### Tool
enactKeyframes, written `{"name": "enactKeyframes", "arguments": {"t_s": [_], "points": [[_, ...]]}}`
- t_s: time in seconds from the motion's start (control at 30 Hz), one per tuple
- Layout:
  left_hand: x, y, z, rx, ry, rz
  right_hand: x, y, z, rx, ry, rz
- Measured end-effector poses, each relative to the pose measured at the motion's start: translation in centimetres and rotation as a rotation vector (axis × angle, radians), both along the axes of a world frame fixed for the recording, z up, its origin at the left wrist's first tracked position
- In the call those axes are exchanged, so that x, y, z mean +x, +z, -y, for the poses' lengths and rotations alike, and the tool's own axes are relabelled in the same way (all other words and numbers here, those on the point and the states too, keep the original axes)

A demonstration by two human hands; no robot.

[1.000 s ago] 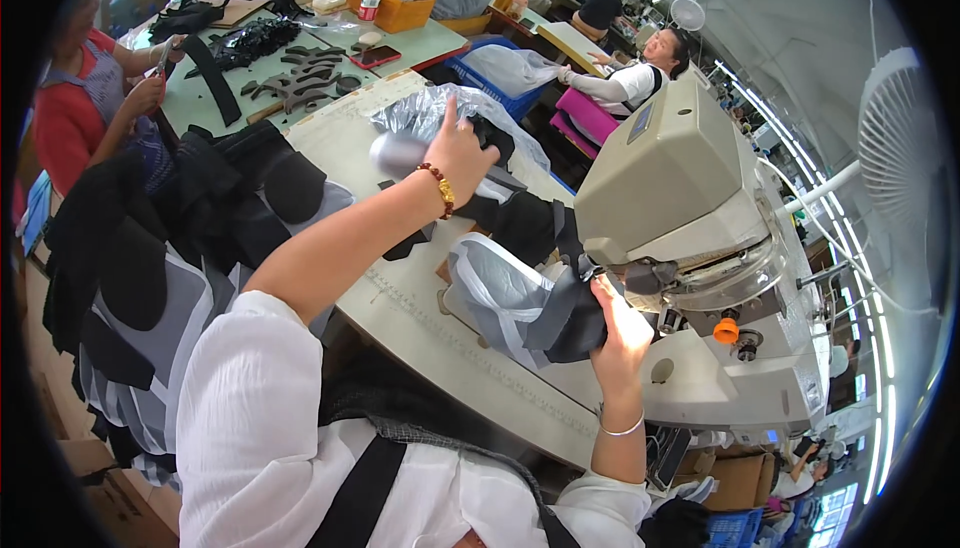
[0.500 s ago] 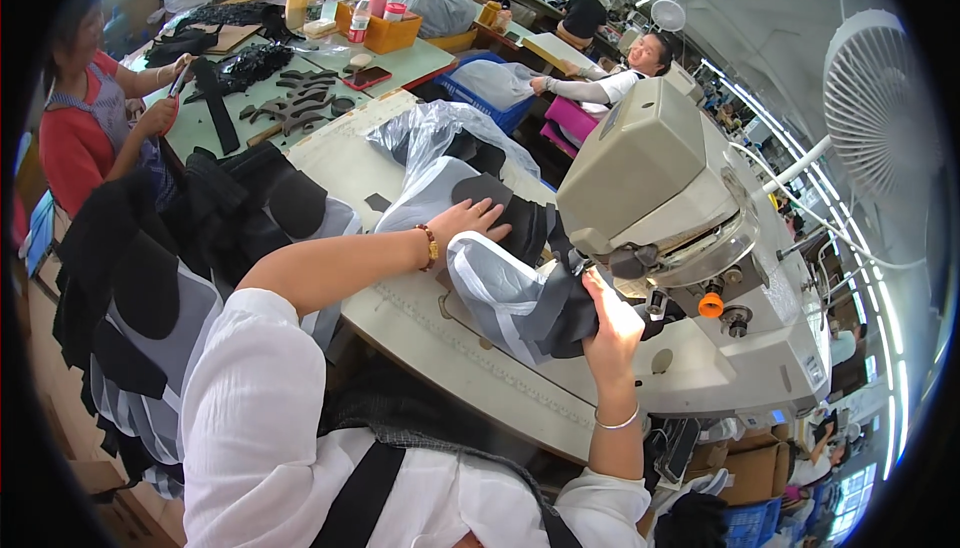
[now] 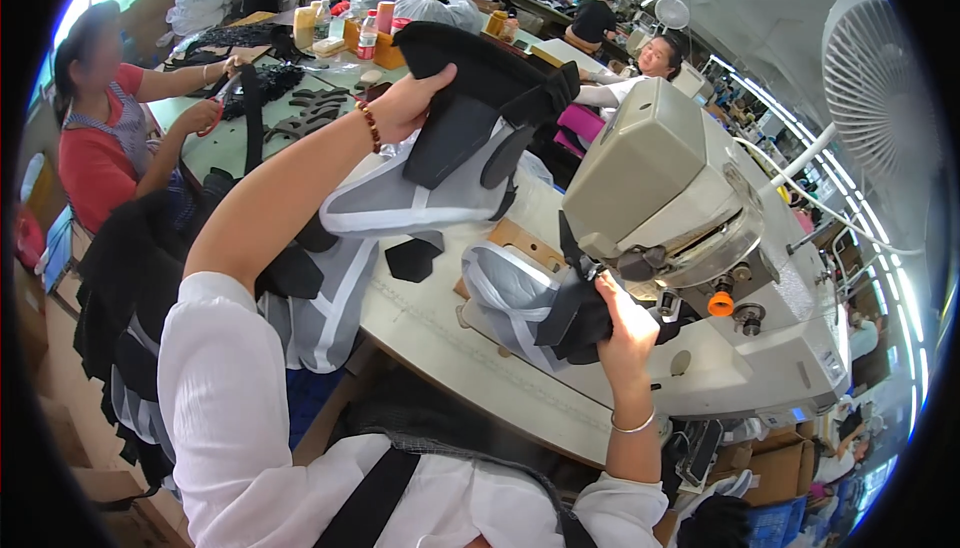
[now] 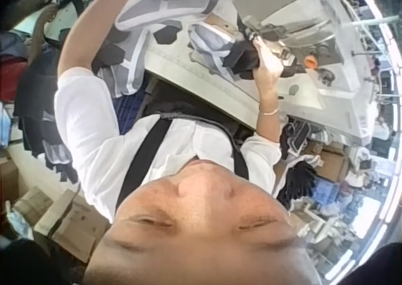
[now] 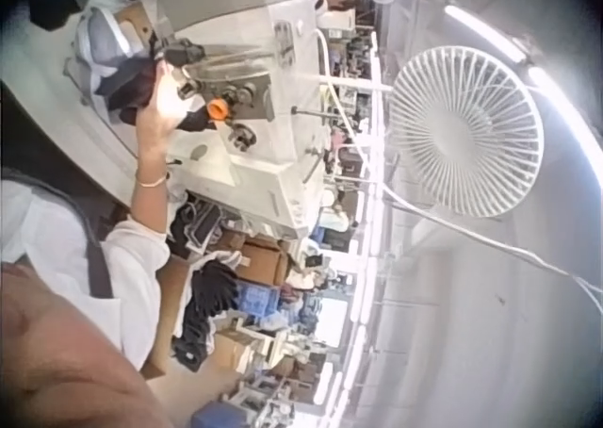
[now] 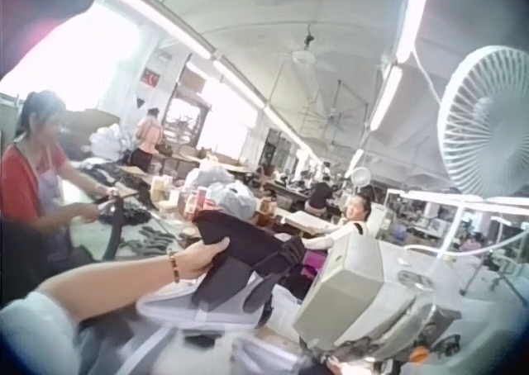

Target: Sewing and assembling synthetic and textile components of a shoe using an industrial sewing machine.

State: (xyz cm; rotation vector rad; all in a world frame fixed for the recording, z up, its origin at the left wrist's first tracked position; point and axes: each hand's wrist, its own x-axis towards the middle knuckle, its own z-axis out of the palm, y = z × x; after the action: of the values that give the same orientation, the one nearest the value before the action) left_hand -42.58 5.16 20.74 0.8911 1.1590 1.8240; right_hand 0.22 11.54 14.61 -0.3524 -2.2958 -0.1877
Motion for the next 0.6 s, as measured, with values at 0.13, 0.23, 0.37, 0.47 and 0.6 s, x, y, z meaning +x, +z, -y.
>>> {"name": "enactKeyframes", "arguments": {"t_s": [0.13, 0.23, 0.37, 0.47, 0.6], "points": [[0.7, -1.0, 4.2, -0.074, -0.014, 0.168, 0.1, 0.5, 0.9, -0.107, -0.030, 0.019], [2.2, -1.1, 6.2, -0.075, -0.061, 0.190, 0.0, 0.4, 0.7, -0.123, -0.025, -0.003], [2.4, -1.7, 7.5, -0.221, -0.161, 0.193, -0.2, 0.1, 0.3, -0.060, -0.037, -0.024], [2.7, -1.6, 8.2, -0.302, -0.159, 0.092, -0.1, 0.8, 0.7, -0.090, -0.053, 0.038], [0.3, -3.1, 8.5, -0.397, -0.017, 0.000, -0.1, 0.0, 0.4, -0.059, -0.057, 0.029]]}}
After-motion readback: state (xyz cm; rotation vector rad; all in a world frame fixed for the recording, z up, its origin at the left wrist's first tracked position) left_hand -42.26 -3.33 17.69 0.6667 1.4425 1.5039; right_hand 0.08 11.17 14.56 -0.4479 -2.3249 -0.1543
